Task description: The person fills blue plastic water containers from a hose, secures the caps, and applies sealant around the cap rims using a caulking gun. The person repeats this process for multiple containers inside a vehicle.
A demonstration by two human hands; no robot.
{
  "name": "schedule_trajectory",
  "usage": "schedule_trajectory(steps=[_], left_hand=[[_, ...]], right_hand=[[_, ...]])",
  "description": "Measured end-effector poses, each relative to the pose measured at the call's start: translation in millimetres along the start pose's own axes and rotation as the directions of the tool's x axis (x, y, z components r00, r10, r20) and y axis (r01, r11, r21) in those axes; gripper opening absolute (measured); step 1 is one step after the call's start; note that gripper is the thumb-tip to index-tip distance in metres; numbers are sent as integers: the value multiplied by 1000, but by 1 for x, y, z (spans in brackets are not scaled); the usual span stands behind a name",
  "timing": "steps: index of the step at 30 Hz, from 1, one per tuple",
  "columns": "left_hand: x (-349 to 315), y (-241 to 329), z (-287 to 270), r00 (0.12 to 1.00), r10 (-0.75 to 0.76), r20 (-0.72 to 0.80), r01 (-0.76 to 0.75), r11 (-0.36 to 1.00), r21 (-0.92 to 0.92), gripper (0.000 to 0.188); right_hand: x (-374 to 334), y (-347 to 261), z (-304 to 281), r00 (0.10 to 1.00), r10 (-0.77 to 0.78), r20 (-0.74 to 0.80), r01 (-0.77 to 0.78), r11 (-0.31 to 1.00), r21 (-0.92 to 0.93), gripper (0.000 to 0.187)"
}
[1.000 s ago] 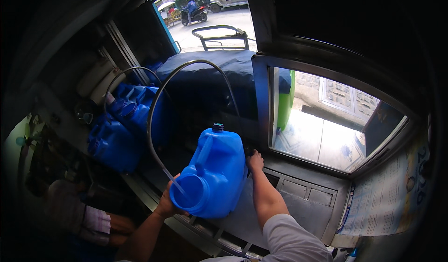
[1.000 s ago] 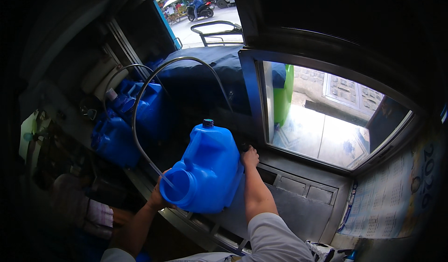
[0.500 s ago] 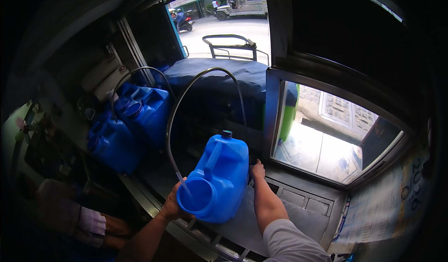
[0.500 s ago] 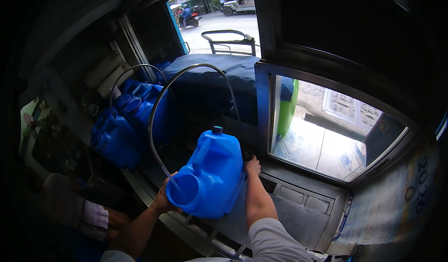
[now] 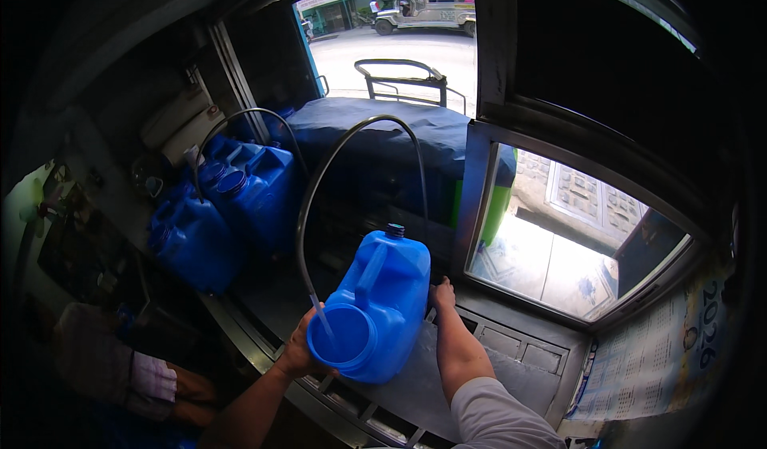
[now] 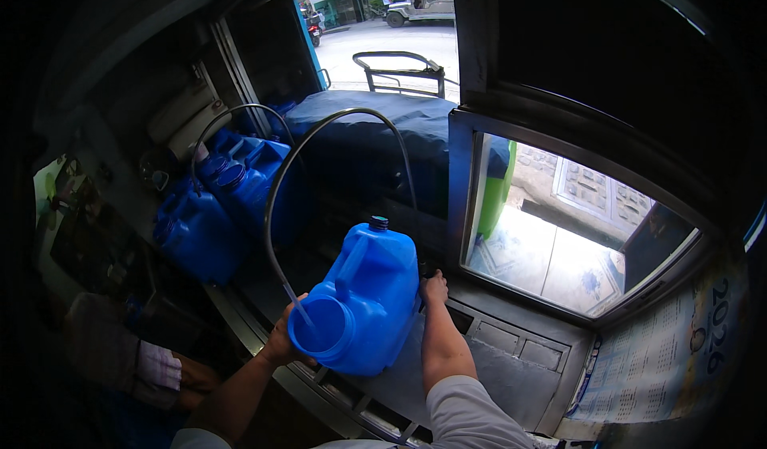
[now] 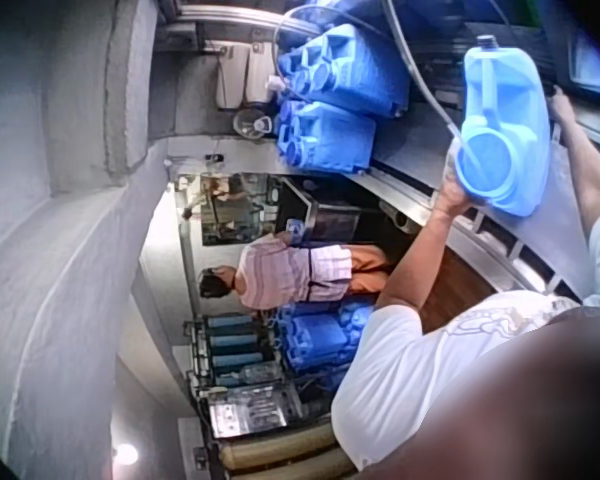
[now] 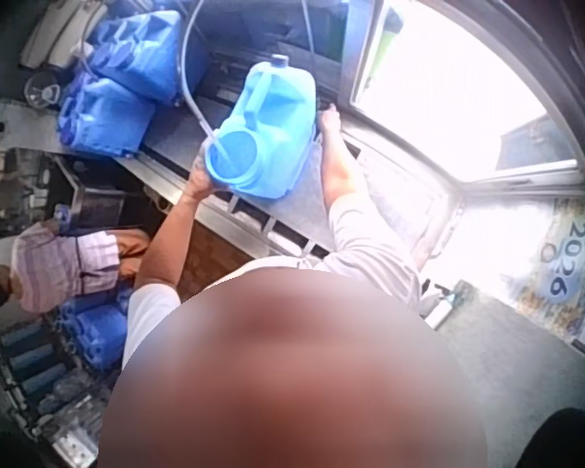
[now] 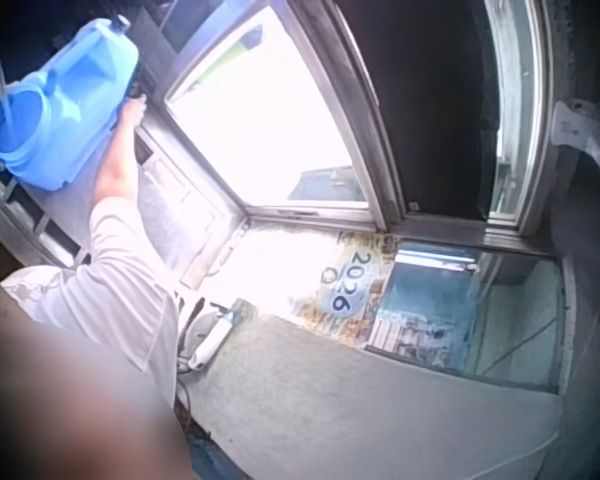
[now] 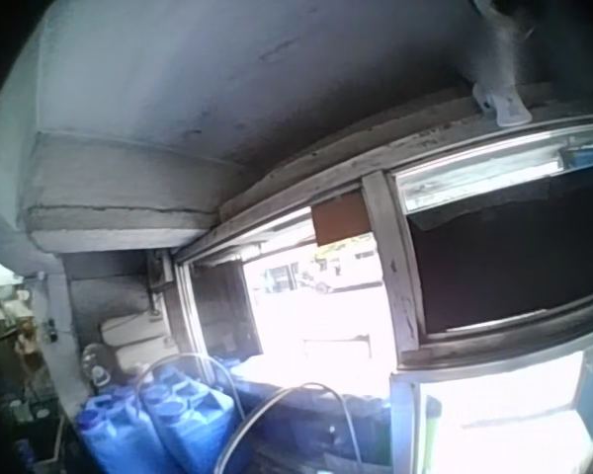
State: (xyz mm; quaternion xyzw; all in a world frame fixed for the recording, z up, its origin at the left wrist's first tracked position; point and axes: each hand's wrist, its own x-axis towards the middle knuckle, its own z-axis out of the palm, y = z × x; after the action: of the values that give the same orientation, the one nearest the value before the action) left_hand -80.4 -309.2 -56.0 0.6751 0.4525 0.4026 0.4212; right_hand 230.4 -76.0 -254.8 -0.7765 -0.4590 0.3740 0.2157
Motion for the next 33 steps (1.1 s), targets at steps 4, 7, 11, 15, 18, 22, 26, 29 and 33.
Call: schedule_trajectory(steps=[4, 7, 11, 15, 18, 22, 26, 29, 33], left_hand=[[1, 2, 2, 1000, -6, 0, 6, 1000, -13, 141], [1, 2, 2, 1000, -1, -4, 1, 1000, 2, 140], [4, 9, 3, 999, 50, -8, -50, 998, 49, 141], [3, 9, 2, 998, 58, -10, -57, 995, 77, 140], [5, 13, 3, 997, 74, -11, -73, 993, 96, 139], [6, 16, 4, 995, 100, 4, -100, 989, 106, 136], [1, 6, 3, 1000, 27, -8, -26, 995, 101, 136], [-5, -6, 0, 999, -25, -30, 28, 997, 77, 137], [1, 2, 1, 1000, 30, -9, -28, 989, 144, 139]], right_hand=[[5, 6, 4, 998, -39, -40, 39, 999, 5, 70], [5, 6, 3, 995, -89, -48, 89, 996, -4, 63], [2, 2, -3, 981, -184, -54, 182, 982, -45, 52], [6, 2, -2, 974, -221, -45, 217, 973, -77, 47], [4, 1, -5, 984, -177, -14, 175, 982, -76, 51], [6, 2, -3, 997, -80, 18, 81, 996, -48, 60], [18, 9, 3, 996, -86, 23, 87, 994, -59, 65], [14, 3, 0, 997, -66, 43, 69, 995, -73, 67], [18, 6, 2, 998, -43, 47, 47, 996, -78, 70]])
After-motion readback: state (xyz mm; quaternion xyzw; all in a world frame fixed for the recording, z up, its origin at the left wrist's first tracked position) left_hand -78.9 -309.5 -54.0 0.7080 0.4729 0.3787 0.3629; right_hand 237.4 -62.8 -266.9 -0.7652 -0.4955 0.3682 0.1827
